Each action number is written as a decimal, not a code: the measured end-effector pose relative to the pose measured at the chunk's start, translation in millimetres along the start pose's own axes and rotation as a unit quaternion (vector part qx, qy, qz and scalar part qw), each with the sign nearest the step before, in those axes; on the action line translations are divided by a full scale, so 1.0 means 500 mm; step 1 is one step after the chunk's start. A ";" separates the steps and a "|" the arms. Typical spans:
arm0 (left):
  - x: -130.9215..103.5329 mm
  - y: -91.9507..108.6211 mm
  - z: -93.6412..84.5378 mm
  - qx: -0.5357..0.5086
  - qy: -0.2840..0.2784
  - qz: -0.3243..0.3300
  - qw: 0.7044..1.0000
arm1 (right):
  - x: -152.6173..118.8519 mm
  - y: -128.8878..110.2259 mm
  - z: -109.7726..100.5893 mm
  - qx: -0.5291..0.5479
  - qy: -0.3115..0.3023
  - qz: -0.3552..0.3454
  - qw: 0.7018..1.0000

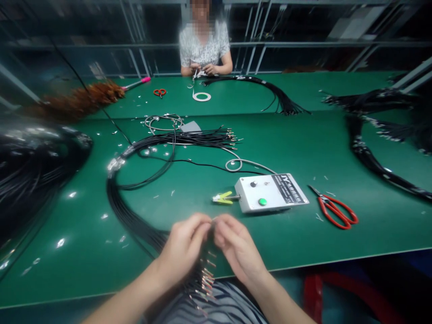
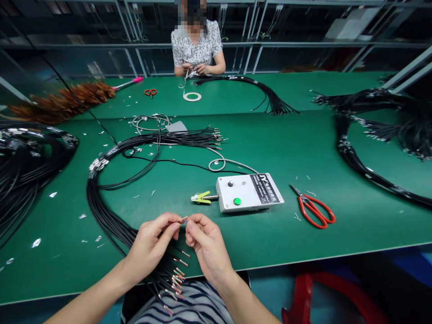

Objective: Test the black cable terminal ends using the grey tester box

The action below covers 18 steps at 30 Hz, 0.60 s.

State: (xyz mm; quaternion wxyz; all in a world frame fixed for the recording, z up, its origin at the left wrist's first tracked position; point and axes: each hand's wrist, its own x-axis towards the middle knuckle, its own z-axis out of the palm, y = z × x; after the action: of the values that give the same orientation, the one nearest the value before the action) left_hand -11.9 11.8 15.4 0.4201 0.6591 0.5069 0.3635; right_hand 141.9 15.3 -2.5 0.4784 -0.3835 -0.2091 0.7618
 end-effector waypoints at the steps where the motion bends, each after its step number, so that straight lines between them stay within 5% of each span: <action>1: 0.000 0.000 0.000 -0.001 0.002 0.001 1.000 | 0.000 0.000 0.000 0.005 -0.004 0.008 1.000; 7: -0.005 -0.005 0.000 -0.014 0.001 -0.002 1.000 | 0.001 0.003 0.004 0.038 -0.029 0.057 0.997; 18: 0.000 -0.002 0.001 -0.033 0.013 -0.025 0.999 | 0.009 -0.005 -0.013 -0.158 0.014 -0.072 0.985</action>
State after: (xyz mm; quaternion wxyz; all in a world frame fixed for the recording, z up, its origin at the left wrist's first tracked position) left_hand -11.7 11.9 14.3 0.4442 0.6274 0.5160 0.3779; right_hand 147.2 20.1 -6.2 0.4687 -0.4484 -0.3472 0.6772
